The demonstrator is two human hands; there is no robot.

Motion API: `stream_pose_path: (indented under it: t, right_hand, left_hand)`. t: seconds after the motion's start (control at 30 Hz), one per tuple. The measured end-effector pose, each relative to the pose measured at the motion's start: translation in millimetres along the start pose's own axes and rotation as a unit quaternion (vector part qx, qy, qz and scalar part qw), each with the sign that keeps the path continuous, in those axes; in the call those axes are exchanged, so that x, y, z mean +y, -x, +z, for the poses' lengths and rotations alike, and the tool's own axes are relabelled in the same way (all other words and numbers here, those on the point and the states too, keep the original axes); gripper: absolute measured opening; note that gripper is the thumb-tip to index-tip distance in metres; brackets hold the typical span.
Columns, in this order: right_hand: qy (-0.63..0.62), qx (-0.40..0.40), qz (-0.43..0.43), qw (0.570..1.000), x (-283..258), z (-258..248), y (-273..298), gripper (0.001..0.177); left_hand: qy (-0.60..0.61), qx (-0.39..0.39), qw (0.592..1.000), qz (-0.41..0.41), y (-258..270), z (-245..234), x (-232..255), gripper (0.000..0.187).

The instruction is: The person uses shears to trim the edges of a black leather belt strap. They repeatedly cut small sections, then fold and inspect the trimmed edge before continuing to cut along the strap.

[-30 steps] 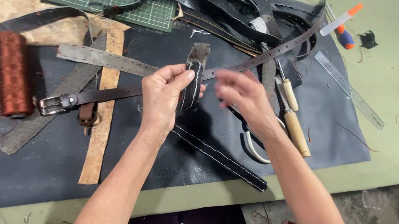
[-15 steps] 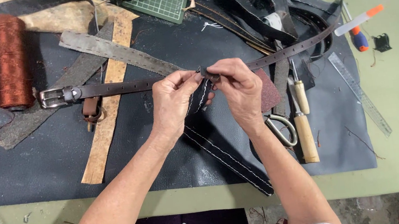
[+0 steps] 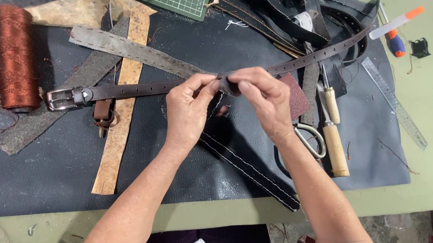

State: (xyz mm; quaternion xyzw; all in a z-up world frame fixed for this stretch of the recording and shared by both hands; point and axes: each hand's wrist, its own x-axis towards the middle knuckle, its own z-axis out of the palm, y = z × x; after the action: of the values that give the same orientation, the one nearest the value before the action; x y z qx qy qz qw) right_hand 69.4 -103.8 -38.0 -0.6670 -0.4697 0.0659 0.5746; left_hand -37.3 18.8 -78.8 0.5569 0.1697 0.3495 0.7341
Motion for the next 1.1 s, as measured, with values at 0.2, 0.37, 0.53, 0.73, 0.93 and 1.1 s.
stream_pose_path:
  t: [0.2,0.37,0.53,0.73,0.93,1.1]
  right_hand:
    - [-0.104,0.046,0.110,0.987,34,2,6,0.015]
    - [-0.168,0.043,0.142,0.975,41,3,8,0.017]
    - [-0.163,0.007,0.147,0.976,42,-3,7,0.016]
    - [-0.066,-0.051,0.118,0.990,43,-14,0,0.010]
    - [0.035,-0.097,0.115,0.988,26,-24,-2,0.010]
    - [-0.008,-0.158,0.219,0.963,22,-36,-14,0.007]
  left_hand:
    - [-0.105,0.005,0.992,0.072,4,-3,-3,0.025]
    - [-0.177,0.018,0.970,0.165,6,-1,-3,0.027]
    - [-0.184,0.016,0.965,0.185,6,0,-2,0.021]
    - [-0.178,-0.013,0.968,0.174,3,-2,7,0.013]
    - [-0.170,-0.047,0.983,0.044,10,-1,-28,0.012]
    - [-0.172,-0.060,0.983,0.024,24,11,-26,0.005]
